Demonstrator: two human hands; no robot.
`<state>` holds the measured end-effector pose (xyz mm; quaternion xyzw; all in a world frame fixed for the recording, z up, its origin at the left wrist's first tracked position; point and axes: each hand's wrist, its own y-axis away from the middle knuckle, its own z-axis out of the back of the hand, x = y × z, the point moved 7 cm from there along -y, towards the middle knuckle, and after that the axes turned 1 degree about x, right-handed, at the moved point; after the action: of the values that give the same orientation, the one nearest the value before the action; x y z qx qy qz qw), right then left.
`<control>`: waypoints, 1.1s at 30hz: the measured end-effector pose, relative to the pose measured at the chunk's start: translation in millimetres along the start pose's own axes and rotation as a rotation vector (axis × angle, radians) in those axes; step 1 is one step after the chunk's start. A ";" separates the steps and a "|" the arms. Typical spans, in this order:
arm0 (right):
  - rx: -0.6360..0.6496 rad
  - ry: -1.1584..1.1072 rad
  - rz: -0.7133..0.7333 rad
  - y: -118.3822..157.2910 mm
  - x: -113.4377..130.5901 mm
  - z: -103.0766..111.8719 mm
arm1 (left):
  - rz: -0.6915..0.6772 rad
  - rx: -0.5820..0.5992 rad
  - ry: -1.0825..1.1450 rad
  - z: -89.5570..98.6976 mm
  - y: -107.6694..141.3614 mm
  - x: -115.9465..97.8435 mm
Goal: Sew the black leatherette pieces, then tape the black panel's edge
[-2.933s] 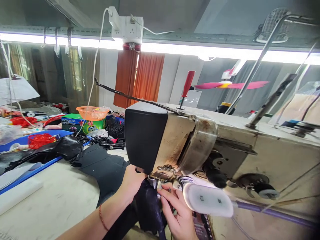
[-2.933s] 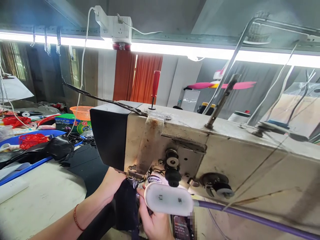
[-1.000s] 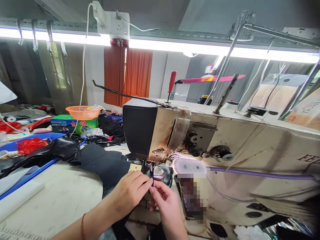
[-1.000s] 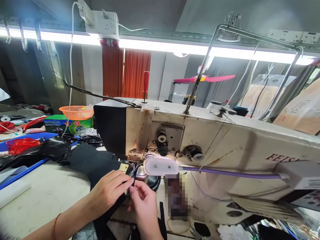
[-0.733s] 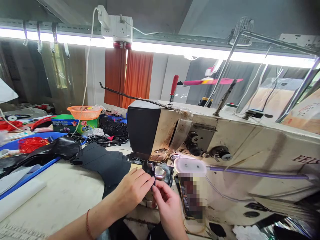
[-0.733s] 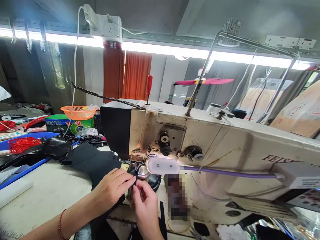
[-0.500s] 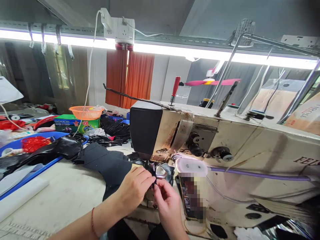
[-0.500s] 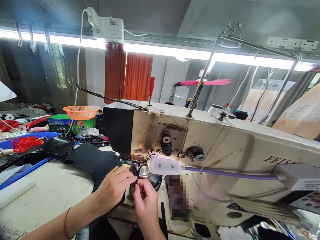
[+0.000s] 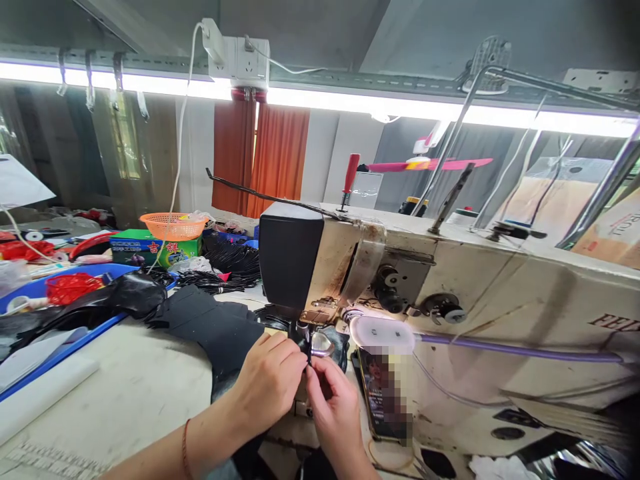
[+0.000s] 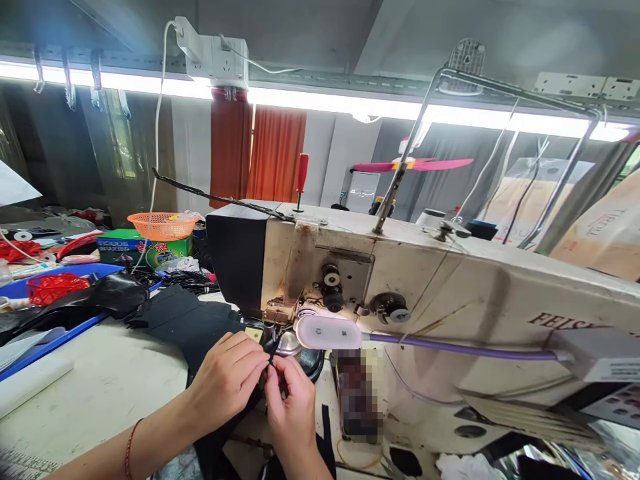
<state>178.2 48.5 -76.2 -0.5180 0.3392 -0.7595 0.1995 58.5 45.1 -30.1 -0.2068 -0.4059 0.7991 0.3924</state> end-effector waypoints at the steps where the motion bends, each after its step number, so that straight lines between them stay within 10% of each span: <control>1: 0.000 0.004 0.004 0.2 0.6 0.2 | 0.023 0.011 0.007 -2.2 -0.4 1.5; 19: 0.040 -0.021 -0.086 3.6 -3.6 -1.8 | -0.106 0.111 -0.329 -5.1 -5.2 -20.5; 33: 0.057 -0.221 -0.206 3.2 -22.4 -3.9 | 0.189 0.152 0.185 -13.0 -1.8 19.5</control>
<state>183.0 62.1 -94.0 -0.6247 0.2386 -0.7235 0.1712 55.9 67.5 -36.5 -0.2868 -0.2851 0.8383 0.3657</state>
